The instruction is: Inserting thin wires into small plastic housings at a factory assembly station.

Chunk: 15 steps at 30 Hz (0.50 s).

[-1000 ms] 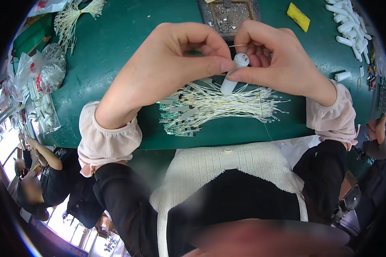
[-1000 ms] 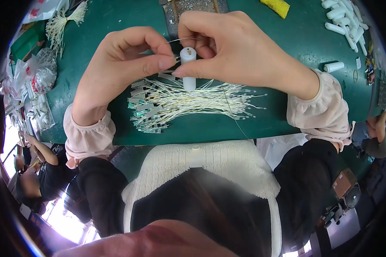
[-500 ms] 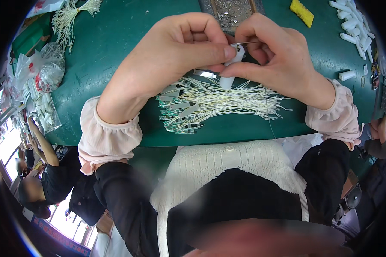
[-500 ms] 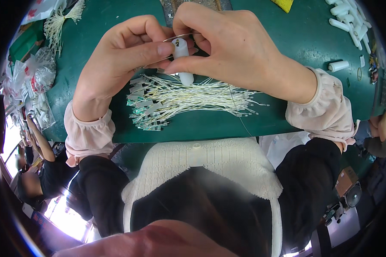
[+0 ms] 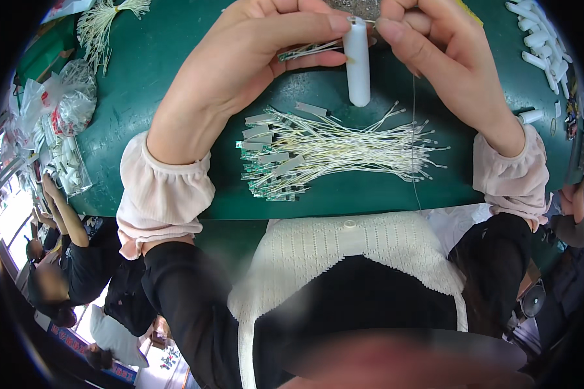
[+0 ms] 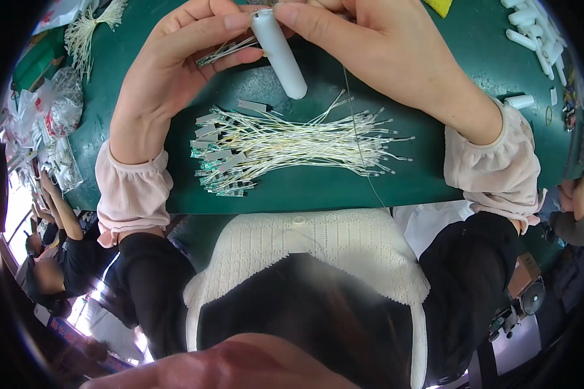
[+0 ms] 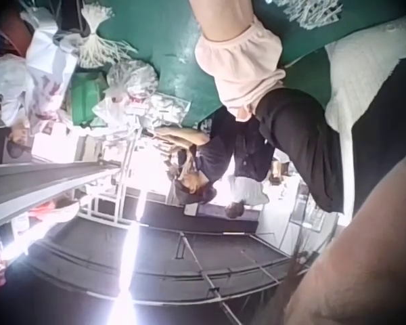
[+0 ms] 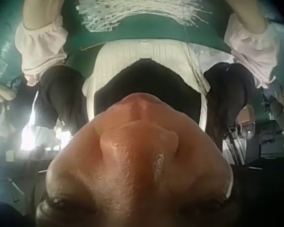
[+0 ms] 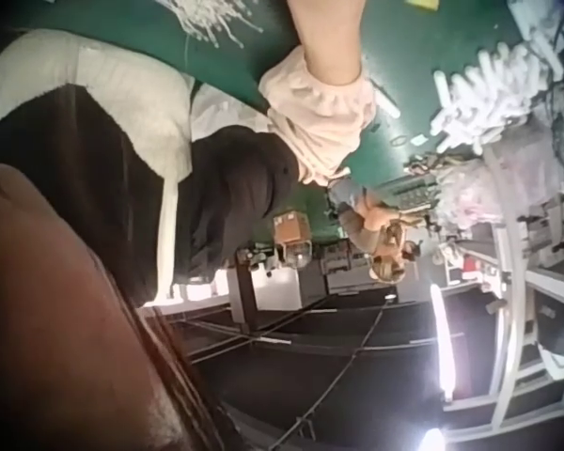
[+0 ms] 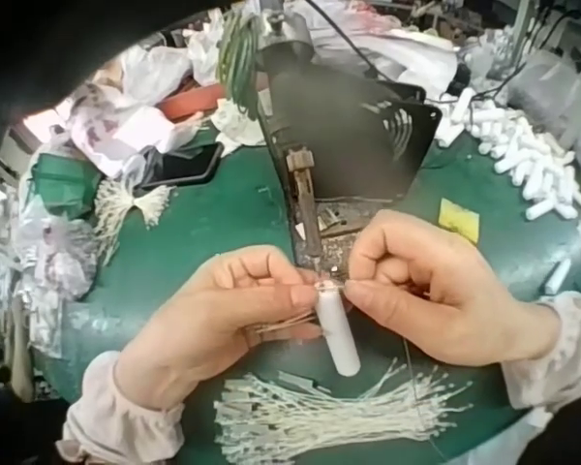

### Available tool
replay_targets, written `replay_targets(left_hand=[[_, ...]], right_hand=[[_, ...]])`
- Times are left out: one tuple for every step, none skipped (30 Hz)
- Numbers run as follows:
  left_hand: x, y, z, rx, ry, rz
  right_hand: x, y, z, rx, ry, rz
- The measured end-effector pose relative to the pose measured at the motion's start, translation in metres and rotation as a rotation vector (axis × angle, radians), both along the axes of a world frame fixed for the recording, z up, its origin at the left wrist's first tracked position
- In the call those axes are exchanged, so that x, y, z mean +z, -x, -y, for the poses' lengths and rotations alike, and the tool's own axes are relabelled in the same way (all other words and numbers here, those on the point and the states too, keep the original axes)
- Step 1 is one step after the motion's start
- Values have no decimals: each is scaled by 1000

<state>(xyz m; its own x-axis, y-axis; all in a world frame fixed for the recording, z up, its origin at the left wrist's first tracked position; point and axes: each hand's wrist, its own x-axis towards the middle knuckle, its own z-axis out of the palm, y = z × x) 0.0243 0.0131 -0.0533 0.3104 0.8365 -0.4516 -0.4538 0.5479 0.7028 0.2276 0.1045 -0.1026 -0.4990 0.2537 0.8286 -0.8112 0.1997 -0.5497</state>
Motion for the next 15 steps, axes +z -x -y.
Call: replay_targets(left_hand=[[0, 1, 1, 1, -18, 13], [0, 2, 2, 2, -36, 27], [0, 2, 3, 5, -34, 26], [1, 1, 3, 12, -33, 22], [1, 1, 3, 19, -32, 19], [1, 1, 2, 20, -32, 19], [0, 1, 2, 17, -42, 24], [0, 1, 2, 13, -54, 29], [0, 1, 2, 14, -53, 29], [1, 1, 1, 20, -59, 44], [2, 0, 2, 26, -66, 58], [2, 0, 2, 27, -65, 58], [2, 0, 2, 28, -71, 49], [2, 0, 2, 29, -76, 39], [2, 0, 3, 31, -75, 39]], right_hand=[[-2, 1, 0, 14, 28, -12], [-3, 3, 1, 19, 30, -14], [-4, 4, 2, 40, 45, -21], [-5, 4, 2, 60, 60, -26], [-7, 5, 1, 61, 61, -26], [-11, 6, -1, 95, 95, -55], [-13, 7, -1, 128, 130, -85], [-14, 7, -1, 130, 131, -85], [-14, 7, -1, 150, 157, -97], [-14, 8, -1, 171, 184, -111], [-14, 9, -1, 172, 185, -111], [-15, 9, -1, 180, 189, -124], [-14, 10, -1, 188, 193, -138], [-14, 11, 0, 191, 194, -138], [-13, 11, 1, 161, 185, -130]])
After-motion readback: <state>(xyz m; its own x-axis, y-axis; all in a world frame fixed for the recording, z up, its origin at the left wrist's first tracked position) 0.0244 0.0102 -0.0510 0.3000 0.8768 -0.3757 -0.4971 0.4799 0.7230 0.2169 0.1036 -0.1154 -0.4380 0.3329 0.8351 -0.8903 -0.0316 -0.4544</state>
